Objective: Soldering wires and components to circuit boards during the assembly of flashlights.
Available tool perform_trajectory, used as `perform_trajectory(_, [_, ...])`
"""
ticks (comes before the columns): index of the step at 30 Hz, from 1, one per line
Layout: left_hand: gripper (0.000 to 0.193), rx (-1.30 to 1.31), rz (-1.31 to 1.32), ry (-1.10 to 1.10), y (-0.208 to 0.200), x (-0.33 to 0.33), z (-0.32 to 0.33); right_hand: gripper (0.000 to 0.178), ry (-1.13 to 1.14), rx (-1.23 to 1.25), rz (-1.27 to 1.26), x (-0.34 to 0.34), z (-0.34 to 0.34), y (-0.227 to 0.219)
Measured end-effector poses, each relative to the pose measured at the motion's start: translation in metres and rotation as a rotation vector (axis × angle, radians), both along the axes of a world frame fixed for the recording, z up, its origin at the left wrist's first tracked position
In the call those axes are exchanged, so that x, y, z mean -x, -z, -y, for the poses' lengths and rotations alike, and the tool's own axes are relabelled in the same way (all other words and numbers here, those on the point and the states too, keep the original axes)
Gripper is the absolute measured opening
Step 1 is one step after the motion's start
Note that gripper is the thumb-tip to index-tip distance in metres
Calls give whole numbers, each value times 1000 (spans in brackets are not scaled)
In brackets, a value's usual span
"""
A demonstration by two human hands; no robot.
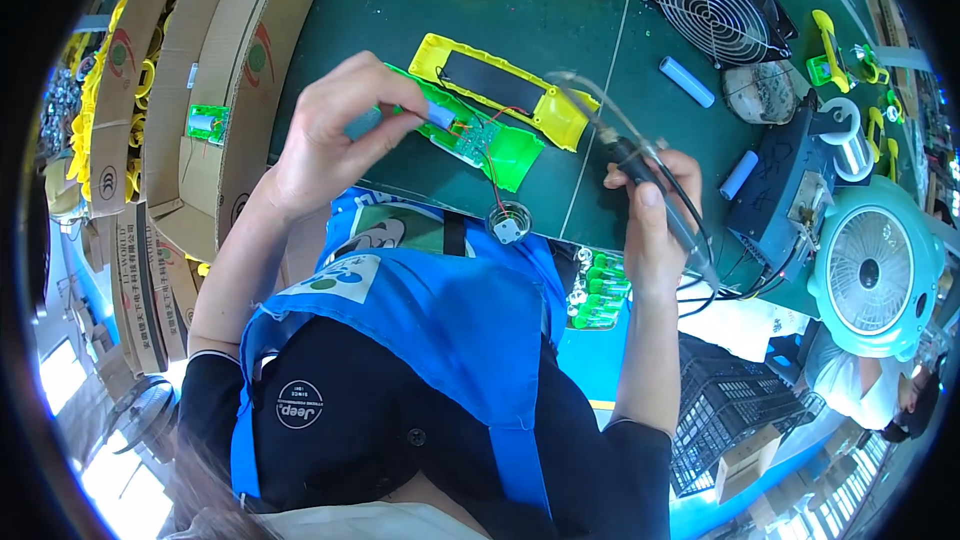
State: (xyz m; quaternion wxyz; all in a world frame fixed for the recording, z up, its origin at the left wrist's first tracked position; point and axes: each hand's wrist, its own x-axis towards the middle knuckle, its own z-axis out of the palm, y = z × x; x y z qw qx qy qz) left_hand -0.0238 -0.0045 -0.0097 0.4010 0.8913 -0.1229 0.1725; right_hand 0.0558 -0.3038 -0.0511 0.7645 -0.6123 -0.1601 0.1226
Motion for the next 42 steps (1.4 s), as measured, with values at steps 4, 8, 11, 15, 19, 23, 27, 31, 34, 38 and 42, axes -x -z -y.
perform_trajectory(4, [18, -236, 16, 145, 7, -5, 4, 30, -88, 23, -110, -11, -1, 0])
perform_trajectory(8, [17, -275, 5, 125, 14, -8, 18, 29, -151, 93, -212, -22, -3, -6])
perform_trajectory(11, [16, -328, -45, 102, 15, -10, 24, 29, -183, 163, -227, -28, -8, -13])
perform_trajectory(15, [15, -387, -50, 100, 14, -12, 25, 28, -267, 259, -193, -37, -8, -14])
perform_trajectory(19, [15, -405, -66, 138, 11, -15, 23, 27, -307, 264, -155, -40, -9, -15])
perform_trajectory(23, [16, -400, -76, 195, 9, -20, 19, 27, -343, 271, -145, -40, -12, -16])
perform_trajectory(27, [17, -401, -54, 196, 10, -19, 19, 24, -363, 323, -111, -38, -12, -18])
perform_trajectory(31, [16, -396, -78, 191, 10, -20, 20, 22, -366, 346, -96, -37, -12, -17])
perform_trajectory(34, [15, -395, -90, 192, 10, -20, 20, 21, -368, 349, -71, -37, -11, -17])
perform_trajectory(38, [15, -360, -98, 200, 9, -20, 19, 21, -395, 361, 19, -37, -14, -20])
perform_trajectory(42, [15, -368, -97, 194, 9, -21, 19, 26, -381, 295, 63, -36, -9, -19])
